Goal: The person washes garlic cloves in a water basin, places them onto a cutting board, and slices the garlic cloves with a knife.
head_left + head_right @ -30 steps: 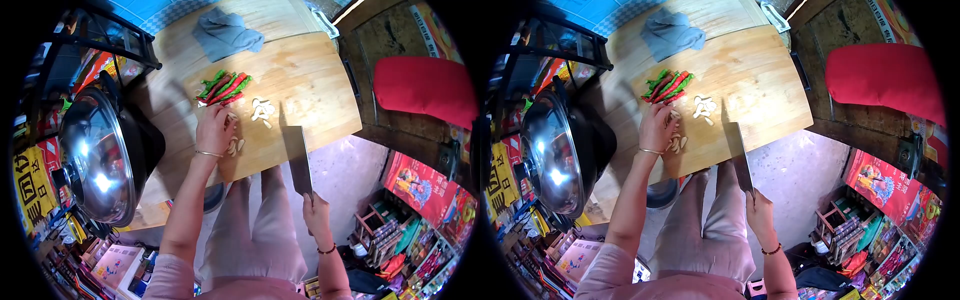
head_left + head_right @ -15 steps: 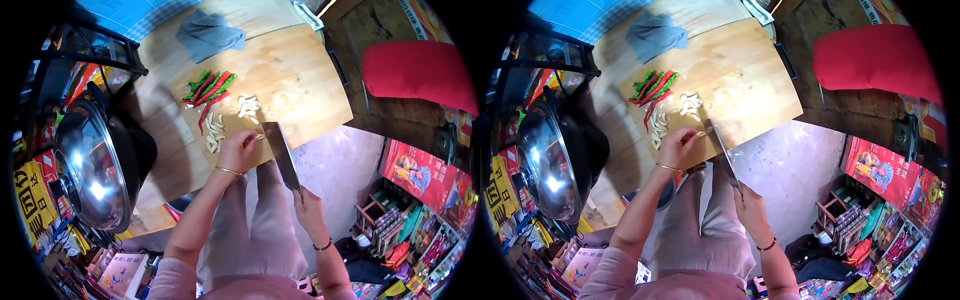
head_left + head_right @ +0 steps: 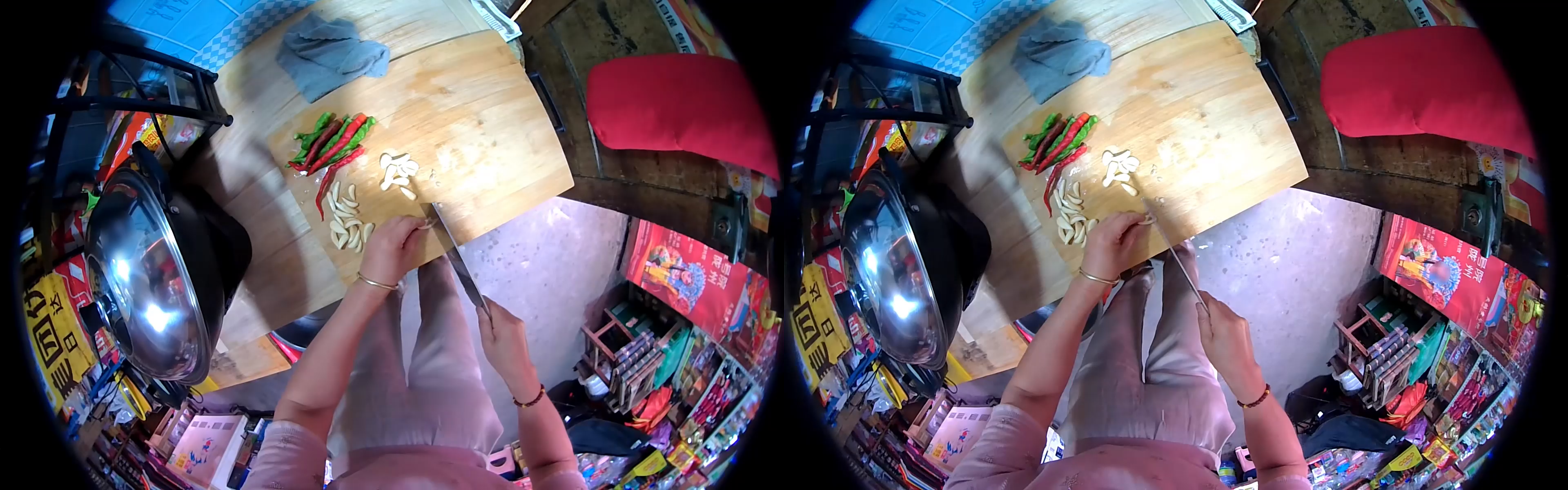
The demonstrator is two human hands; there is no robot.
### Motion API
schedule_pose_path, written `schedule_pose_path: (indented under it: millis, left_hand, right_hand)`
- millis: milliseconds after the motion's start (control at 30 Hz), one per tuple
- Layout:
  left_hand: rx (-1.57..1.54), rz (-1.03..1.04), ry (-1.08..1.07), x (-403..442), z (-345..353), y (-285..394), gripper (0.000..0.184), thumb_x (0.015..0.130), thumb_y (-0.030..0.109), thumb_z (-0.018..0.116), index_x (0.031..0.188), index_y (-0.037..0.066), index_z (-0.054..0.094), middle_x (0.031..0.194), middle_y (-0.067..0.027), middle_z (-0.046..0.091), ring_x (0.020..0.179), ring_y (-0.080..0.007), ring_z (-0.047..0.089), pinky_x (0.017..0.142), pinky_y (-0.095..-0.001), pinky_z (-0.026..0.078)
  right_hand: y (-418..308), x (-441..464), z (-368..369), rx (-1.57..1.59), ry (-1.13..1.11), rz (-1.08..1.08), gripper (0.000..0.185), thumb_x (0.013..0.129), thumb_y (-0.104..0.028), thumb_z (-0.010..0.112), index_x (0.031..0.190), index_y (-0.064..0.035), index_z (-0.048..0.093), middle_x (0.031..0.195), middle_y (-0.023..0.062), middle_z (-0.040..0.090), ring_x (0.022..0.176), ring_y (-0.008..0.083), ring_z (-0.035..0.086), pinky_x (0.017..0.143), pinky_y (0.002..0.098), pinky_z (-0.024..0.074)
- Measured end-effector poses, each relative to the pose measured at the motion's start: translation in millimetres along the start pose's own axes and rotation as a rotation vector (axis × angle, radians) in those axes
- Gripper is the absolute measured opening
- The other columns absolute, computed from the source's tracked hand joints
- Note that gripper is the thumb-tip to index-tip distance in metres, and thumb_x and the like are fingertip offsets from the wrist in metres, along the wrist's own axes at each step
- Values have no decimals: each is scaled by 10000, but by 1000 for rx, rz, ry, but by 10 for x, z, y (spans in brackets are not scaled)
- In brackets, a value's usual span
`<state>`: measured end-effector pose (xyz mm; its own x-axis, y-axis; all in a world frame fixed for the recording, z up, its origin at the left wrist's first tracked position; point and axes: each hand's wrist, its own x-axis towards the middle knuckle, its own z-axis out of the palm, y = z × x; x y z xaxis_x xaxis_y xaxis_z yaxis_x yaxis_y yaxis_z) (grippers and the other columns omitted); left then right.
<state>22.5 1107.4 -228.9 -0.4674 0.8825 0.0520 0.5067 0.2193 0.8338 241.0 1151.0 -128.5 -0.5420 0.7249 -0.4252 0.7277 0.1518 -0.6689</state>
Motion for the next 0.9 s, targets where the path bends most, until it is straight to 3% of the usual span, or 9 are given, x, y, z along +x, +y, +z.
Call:
schedule_pose_path:
  millis: [467,567,633,667,733,900]
  left_hand:
    - [6,-17,15,1,-2,-23,153,758,8,664,904,51,652,808,-129,632,715,-297,618,635,-356,493]
    - [24,22,21,14,10,-52,114,794,35,671,907,29,654,799,-105,659,659,-235,629,591,-314,493]
    - [-558,-694,-23,47,-16,-23,105,846,75,664,912,-7,657,799,-83,677,609,-157,624,543,-257,488]
    - [-555,-695,-21,71,-49,-32,105,846,75,664,912,-7,657,799,-83,677,609,-157,624,543,-257,488]
    - [-983,-890,94,118,-130,-57,157,887,118,642,918,-36,654,808,-80,677,592,-112,614,518,-218,486]
    - [-931,-913,82,189,-156,-29,188,889,150,642,924,-34,651,798,-91,674,568,-121,608,490,-228,489]
  right_hand:
    - [-107,19,-31,-191,-69,-20,205,925,-154,533,1053,-14,610,819,203,630,685,375,620,594,428,500]
    - [-17,53,74,-202,-8,-72,193,929,-154,525,1035,-15,606,792,218,616,670,378,613,578,435,486]
    - [109,89,65,-70,-76,0,185,928,-154,527,1008,-4,600,742,232,589,633,384,591,557,423,464]
    - [147,100,46,-67,-78,-2,185,928,-154,527,1008,-4,600,742,232,589,633,384,591,557,423,464]
    - [124,120,-1,-4,-146,138,185,927,-150,522,995,5,596,703,235,563,606,389,565,551,413,446]
    - [48,81,24,4,-82,124,191,923,-144,529,1015,7,600,711,227,568,611,394,562,556,406,449]
